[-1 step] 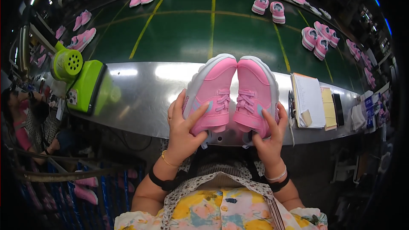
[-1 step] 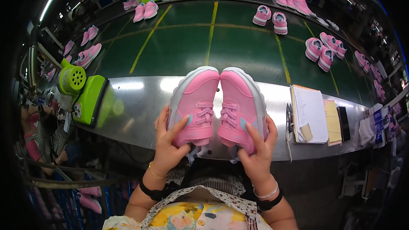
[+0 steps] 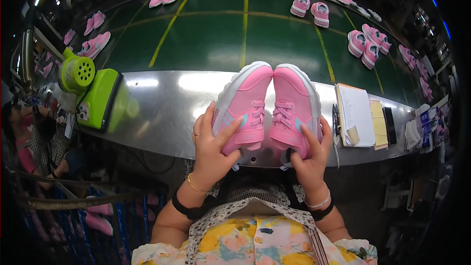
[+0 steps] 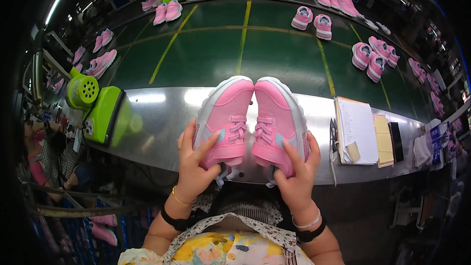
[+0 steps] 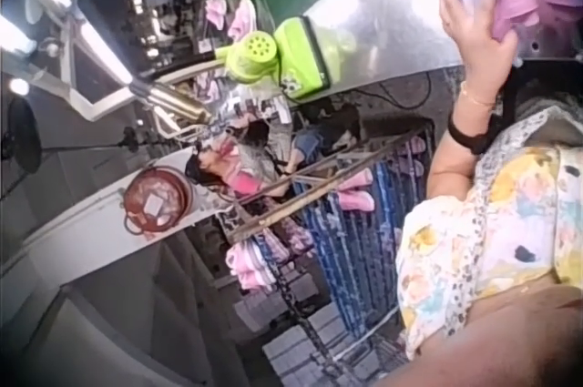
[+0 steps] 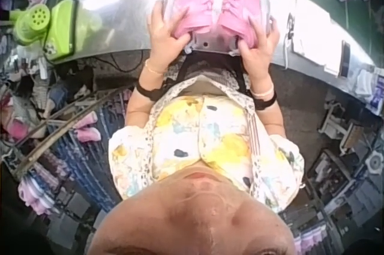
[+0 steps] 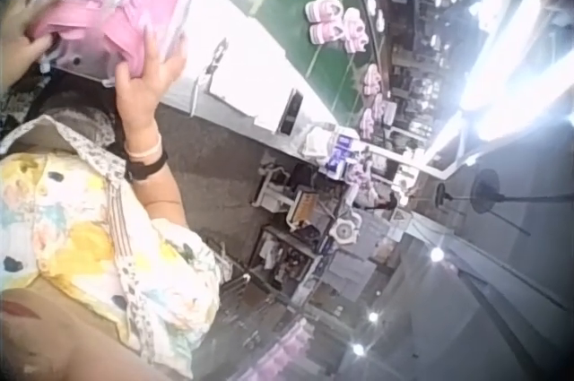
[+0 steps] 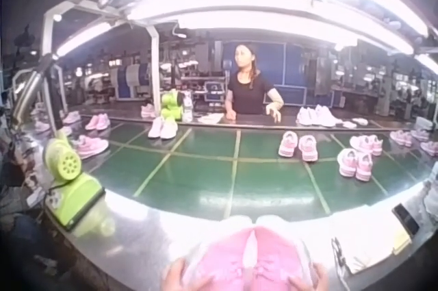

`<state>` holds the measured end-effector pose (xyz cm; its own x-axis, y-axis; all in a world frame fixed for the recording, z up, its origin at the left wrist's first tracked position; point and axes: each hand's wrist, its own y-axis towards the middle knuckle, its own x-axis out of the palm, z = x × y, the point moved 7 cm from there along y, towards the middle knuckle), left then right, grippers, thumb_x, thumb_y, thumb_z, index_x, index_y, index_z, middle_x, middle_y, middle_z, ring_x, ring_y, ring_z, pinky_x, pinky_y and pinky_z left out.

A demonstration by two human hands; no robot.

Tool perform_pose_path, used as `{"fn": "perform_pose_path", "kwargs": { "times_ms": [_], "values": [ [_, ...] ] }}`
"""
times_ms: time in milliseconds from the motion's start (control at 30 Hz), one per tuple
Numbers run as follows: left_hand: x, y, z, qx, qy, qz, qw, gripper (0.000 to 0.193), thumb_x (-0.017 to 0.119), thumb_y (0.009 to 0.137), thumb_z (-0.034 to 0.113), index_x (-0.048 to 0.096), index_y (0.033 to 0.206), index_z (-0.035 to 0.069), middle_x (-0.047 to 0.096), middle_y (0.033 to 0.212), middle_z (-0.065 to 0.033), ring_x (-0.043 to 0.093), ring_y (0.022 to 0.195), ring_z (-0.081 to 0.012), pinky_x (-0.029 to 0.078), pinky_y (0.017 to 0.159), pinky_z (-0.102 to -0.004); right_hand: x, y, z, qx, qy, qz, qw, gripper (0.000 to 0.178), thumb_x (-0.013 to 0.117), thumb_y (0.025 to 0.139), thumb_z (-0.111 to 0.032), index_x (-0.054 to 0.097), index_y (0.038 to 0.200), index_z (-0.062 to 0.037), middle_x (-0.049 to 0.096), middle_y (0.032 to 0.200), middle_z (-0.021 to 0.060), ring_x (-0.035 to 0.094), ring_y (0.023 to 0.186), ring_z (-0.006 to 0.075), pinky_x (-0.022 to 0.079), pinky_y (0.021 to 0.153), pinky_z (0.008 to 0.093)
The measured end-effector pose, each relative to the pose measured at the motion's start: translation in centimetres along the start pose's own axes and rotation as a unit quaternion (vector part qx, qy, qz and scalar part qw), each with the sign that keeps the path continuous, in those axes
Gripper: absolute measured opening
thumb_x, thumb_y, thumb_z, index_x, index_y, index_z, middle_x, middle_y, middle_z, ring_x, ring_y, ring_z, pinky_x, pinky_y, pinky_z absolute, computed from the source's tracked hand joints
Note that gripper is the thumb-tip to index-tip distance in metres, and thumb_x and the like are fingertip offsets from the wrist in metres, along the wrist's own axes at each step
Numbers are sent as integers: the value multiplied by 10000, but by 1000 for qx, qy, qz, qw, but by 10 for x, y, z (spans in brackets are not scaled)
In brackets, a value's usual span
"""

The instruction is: Inspecting and cleaning finished shoes at a quality control station in a factory.

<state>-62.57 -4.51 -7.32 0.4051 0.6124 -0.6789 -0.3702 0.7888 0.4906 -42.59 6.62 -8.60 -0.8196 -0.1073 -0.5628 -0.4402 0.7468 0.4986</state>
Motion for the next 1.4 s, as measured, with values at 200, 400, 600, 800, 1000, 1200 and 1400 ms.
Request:
{"fn": "perform_pose_path", "kwargs": {
  "times_ms": [200, 400, 600, 800, 1000, 1200, 1400],
  "values": [
    [29, 6, 12, 23, 153, -96, 983, 649, 772, 611, 229, 567, 1225, 183, 371, 1378, -228, 402, 1169, -380, 338, 971, -467, 19, 9, -14, 0, -184, -135, 974, 558, 745, 644, -145, 587, 1178, -148, 372, 1308, 249, 373, 1190, 413, 310, 978, 482],
    [10, 27, -33, -73, -82, -83, 991, 567, 697, 768, 317, 514, 1205, 5, 527, 1203, -241, 525, 1069, -355, 408, 925, -383, -6, 31, 19, 73, -17, -123, 990, 460, 639, 832, -189, 500, 1242, -34, 527, 1142, 209, 531, 1035, 312, 414, 904, 360],
    [33, 18, -88, -322, -320, -188, 871, 519, 511, 938, 357, 434, 1312, 7, 541, 1209, -136, 516, 1078, -146, 418, 908, -295, 4, 20, 93, 354, 251, -147, 889, 458, 427, 968, -352, 442, 1325, -65, 579, 1102, 129, 531, 1008, 157, 416, 882, 291],
    [61, 17, -83, -361, -480, -244, 761, 548, 464, 961, 351, 383, 1335, -41, 528, 1235, -122, 510, 1112, -152, 426, 913, -263, 26, 18, 92, 364, 344, -209, 840, 520, 370, 970, -436, 431, 1342, -76, 535, 1203, 166, 506, 1059, 187, 354, 961, 291],
    [65, 17, -97, -351, -418, -259, 797, 506, 459, 969, 283, 367, 1344, -44, 527, 1240, -121, 527, 1089, -147, 429, 919, -266, 34, 31, 73, 298, 332, -218, 868, 512, 481, 952, -312, 368, 1374, -47, 541, 1182, 149, 500, 1043, 151, 383, 919, 274],
    [59, 25, -80, -316, -398, -269, 818, 487, 459, 970, 266, 363, 1360, -10, 532, 1235, -118, 531, 1084, -140, 450, 895, -270, 32, 27, 81, 329, 278, -234, 872, 516, 502, 944, -271, 352, 1383, -44, 569, 1085, 115, 536, 1011, 158, 423, 874, 279],
    [56, 24, -68, -369, -676, -133, 624, 459, 391, 985, 299, 372, 1349, 20, 545, 1212, -156, 570, 1071, -196, 491, 897, -326, 56, 15, 89, 426, 619, -103, 652, 435, 358, 991, -309, 395, 1340, -51, 529, 1244, 144, 525, 1143, 225, 451, 945, 345]
  ]
}}
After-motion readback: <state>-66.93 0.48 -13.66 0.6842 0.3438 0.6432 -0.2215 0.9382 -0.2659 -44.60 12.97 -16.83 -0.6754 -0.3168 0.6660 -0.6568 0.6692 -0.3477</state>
